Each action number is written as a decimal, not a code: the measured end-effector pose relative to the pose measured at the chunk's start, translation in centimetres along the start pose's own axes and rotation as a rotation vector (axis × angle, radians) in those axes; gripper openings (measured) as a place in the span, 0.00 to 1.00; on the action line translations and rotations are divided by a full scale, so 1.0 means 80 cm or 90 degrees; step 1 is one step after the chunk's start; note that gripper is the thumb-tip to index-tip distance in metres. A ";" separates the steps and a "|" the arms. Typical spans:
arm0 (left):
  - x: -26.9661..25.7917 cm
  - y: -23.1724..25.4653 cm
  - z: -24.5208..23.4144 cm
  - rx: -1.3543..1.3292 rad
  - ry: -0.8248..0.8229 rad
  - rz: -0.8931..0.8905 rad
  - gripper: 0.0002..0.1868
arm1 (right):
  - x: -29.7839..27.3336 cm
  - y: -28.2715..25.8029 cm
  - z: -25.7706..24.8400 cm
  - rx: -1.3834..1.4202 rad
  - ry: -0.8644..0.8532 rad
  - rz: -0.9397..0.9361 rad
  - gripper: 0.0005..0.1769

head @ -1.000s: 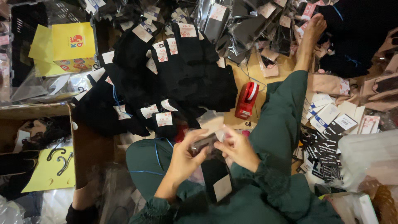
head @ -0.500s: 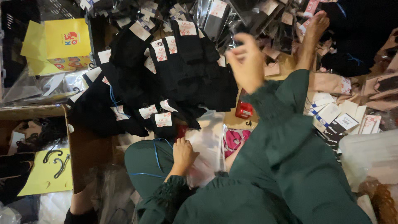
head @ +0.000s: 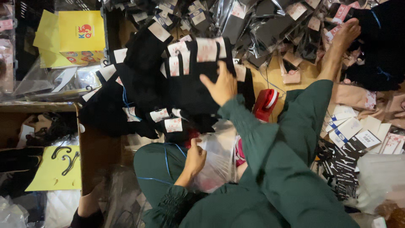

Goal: The person packages individual pairs of black socks by placing them into clear plastic bags, peeling the adhesive strips, and sealing the bags before placing them in a pile.

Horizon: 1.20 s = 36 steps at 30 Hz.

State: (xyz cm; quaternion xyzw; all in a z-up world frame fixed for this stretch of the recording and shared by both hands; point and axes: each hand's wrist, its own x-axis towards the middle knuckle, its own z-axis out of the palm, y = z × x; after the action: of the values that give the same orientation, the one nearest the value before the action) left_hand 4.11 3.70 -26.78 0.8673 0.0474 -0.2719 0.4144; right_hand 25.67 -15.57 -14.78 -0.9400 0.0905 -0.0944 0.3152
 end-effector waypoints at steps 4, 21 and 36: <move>-0.006 -0.012 0.038 -0.437 -0.052 -0.101 0.29 | -0.048 -0.021 -0.023 0.055 -0.006 0.043 0.42; -0.118 0.149 -0.165 -0.848 0.131 0.118 0.10 | -0.160 -0.029 -0.122 0.804 -0.166 0.164 0.27; -0.168 0.223 -0.171 -0.769 0.145 0.230 0.10 | -0.284 -0.067 -0.226 0.386 -0.006 -0.056 0.19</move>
State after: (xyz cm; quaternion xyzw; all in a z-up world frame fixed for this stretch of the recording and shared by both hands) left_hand 4.13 4.18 -0.60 0.4989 0.0888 -0.0293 0.8616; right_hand 0.12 -16.51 -0.09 -0.8066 0.0157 -0.1265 0.5773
